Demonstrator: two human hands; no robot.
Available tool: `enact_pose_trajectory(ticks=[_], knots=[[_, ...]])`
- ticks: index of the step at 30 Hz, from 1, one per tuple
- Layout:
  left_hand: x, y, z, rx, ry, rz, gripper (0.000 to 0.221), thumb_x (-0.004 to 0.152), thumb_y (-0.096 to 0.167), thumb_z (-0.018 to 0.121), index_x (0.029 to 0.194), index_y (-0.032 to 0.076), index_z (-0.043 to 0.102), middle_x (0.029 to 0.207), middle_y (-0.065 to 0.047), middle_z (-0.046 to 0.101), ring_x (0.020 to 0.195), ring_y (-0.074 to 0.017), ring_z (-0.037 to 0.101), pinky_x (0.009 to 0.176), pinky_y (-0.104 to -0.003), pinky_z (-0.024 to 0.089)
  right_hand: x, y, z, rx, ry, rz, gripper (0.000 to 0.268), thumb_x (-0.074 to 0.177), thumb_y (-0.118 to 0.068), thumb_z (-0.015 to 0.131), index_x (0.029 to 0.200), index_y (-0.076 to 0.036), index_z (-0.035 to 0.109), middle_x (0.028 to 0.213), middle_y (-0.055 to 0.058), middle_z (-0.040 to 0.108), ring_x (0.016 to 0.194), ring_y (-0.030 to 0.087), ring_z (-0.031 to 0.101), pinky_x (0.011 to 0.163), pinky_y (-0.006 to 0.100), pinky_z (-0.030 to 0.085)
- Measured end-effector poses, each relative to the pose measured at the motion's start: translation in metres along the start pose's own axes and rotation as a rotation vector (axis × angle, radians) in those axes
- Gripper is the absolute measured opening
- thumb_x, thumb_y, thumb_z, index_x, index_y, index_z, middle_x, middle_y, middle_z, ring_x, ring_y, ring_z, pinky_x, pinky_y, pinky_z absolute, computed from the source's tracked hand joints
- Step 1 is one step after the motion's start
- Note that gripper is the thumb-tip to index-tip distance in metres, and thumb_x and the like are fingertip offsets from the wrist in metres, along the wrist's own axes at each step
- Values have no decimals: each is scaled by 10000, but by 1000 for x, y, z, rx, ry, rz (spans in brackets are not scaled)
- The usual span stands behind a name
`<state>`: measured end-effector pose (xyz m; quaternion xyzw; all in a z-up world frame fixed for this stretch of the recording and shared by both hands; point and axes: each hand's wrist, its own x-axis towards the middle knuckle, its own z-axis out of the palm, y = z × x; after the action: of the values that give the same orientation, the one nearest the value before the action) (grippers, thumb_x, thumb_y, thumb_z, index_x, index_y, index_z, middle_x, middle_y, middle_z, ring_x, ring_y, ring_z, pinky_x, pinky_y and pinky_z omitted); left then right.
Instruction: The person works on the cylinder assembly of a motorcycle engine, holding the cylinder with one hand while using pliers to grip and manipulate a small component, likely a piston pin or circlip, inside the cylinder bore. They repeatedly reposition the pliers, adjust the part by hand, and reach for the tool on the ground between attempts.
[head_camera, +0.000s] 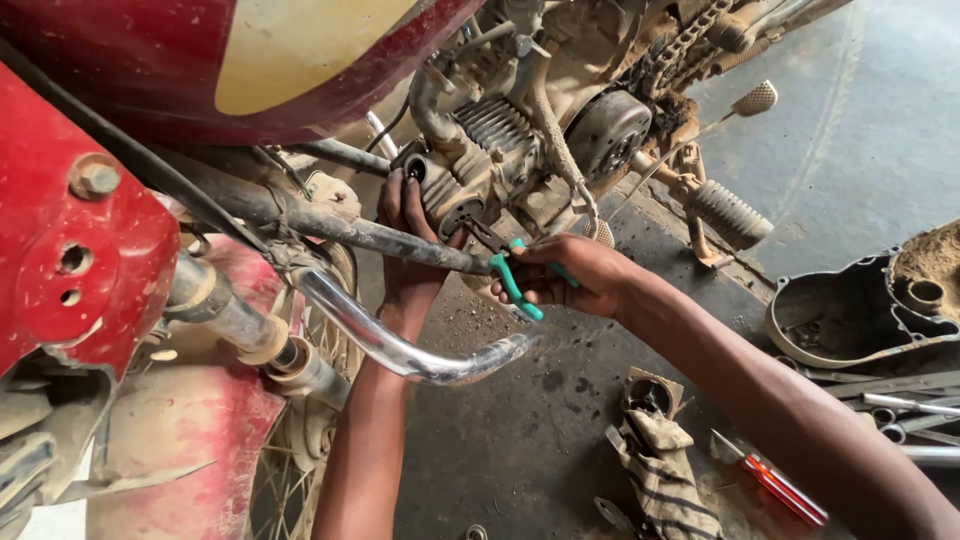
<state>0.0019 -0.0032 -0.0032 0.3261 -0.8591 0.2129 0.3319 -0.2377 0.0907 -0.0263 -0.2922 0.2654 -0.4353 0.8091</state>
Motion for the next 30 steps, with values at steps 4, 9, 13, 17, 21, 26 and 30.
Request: enact_pose_trajectory(ticks=[4, 9, 13, 17, 21, 26, 30], knots=[[1, -1, 2, 15, 25, 5, 962, 921, 444, 818, 1538, -59, 279, 1566, -305, 313, 1441, -499, 372, 1202, -605, 368, 2, -3, -1, -33, -45, -24, 347, 1058, -167, 461, 1162, 95, 663, 953, 175, 782, 710, 141, 713, 579, 239, 565], [-1, -1, 5, 26, 19, 9, 929, 990, 519, 734, 1551, -63, 276, 1582, -306, 293, 1473, -485, 352, 1224, -601, 371, 11, -3, -3, -24, -17, -44, 303, 1074, -154, 482, 1148, 87, 651, 948, 175, 768, 699, 134, 697, 550, 249, 528], [1, 3, 7, 3, 32, 6, 895, 1036, 544, 680, 1552, -60, 267, 1582, -312, 284, 1493, -481, 340, 1251, -603, 361, 6, -8, 12, 34, 120, -5, 316, 1043, -143, 477, 1134, 123, 621, 955, 183, 748, 761, 176, 731, 701, 278, 631], [5, 8, 5, -31, 13, 5, 925, 1014, 588, 620, 1555, -60, 242, 1584, -325, 263, 1493, -496, 323, 1248, -610, 334, 5, -5, 7, -62, 118, -77, 303, 1028, -165, 518, 1131, 87, 651, 918, 167, 752, 738, 176, 714, 617, 267, 554], [4, 7, 9, -20, 11, 9, 938, 1019, 586, 627, 1569, -58, 222, 1592, -319, 251, 1497, -496, 326, 1254, -609, 339, 22, 17, -21, -408, 74, -207, 418, 1137, -225, 529, 1072, 174, 634, 832, 191, 624, 649, 199, 538, 544, 293, 455], [8, 4, 6, -53, 7, 15, 942, 1015, 580, 662, 1563, -54, 233, 1577, -323, 260, 1480, -492, 352, 1236, -598, 373, 9, -14, 4, 43, 100, -58, 283, 1030, -132, 531, 1101, 133, 599, 889, 186, 736, 743, 210, 720, 658, 293, 593], [4, 0, 12, -17, 12, 27, 941, 996, 567, 685, 1557, -48, 246, 1572, -314, 275, 1477, -483, 361, 1235, -600, 381, 12, -2, -2, -50, 130, -53, 324, 1032, -186, 523, 1152, 102, 608, 872, 163, 744, 700, 177, 700, 602, 283, 561]])
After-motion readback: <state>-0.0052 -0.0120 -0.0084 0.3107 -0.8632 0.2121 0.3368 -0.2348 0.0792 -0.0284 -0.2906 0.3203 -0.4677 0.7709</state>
